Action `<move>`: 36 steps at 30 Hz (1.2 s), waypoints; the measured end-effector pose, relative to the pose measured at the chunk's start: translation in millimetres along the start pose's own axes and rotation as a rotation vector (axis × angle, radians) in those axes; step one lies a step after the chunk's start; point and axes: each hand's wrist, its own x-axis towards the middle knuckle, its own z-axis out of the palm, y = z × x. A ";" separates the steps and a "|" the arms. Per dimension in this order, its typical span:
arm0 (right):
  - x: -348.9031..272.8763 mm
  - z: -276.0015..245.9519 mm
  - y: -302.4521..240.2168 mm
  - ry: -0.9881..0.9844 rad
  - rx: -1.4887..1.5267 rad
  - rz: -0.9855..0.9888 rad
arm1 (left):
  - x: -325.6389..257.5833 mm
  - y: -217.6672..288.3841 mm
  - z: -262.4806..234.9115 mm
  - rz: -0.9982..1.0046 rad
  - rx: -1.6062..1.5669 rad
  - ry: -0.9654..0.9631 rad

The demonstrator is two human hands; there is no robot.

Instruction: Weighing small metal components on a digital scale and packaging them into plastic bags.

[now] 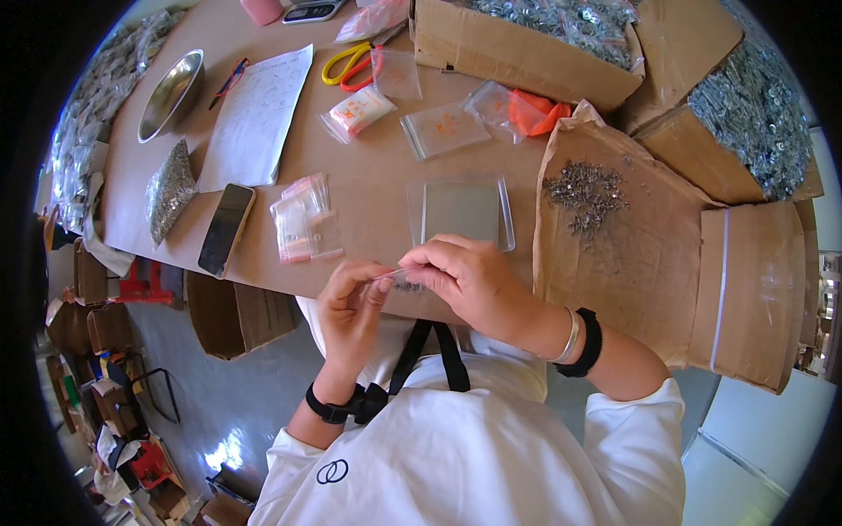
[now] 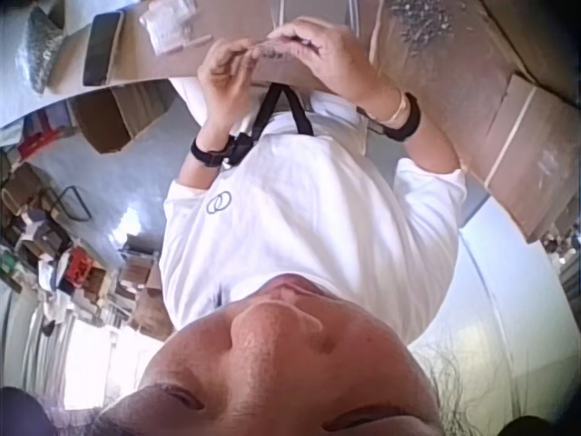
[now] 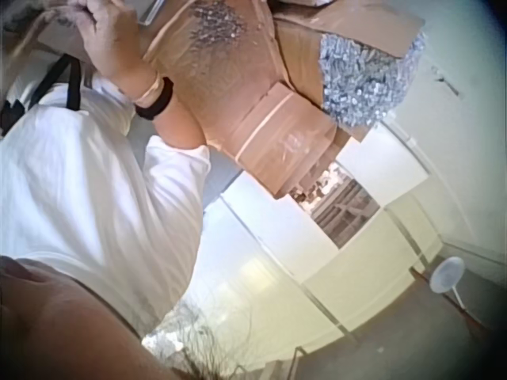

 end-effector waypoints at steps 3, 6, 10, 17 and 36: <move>-4.4 -4.3 -3.8 -0.043 0.163 0.124 | 1.0 19.7 0.0 0.038 0.250 0.157; -10.0 -4.1 -6.7 -0.031 0.266 0.178 | 1.4 23.4 -1.2 0.096 0.303 0.138; -12.8 -6.2 -9.3 -0.027 0.206 0.063 | 0.3 24.1 3.1 0.171 0.296 0.096; -18.4 -1.3 -3.6 -0.019 0.135 -0.166 | 0.1 29.9 6.0 0.261 0.398 -0.067; -10.0 -156.8 183.3 0.055 -0.484 0.489 | -59.4 -75.3 -9.3 -0.399 0.441 -0.187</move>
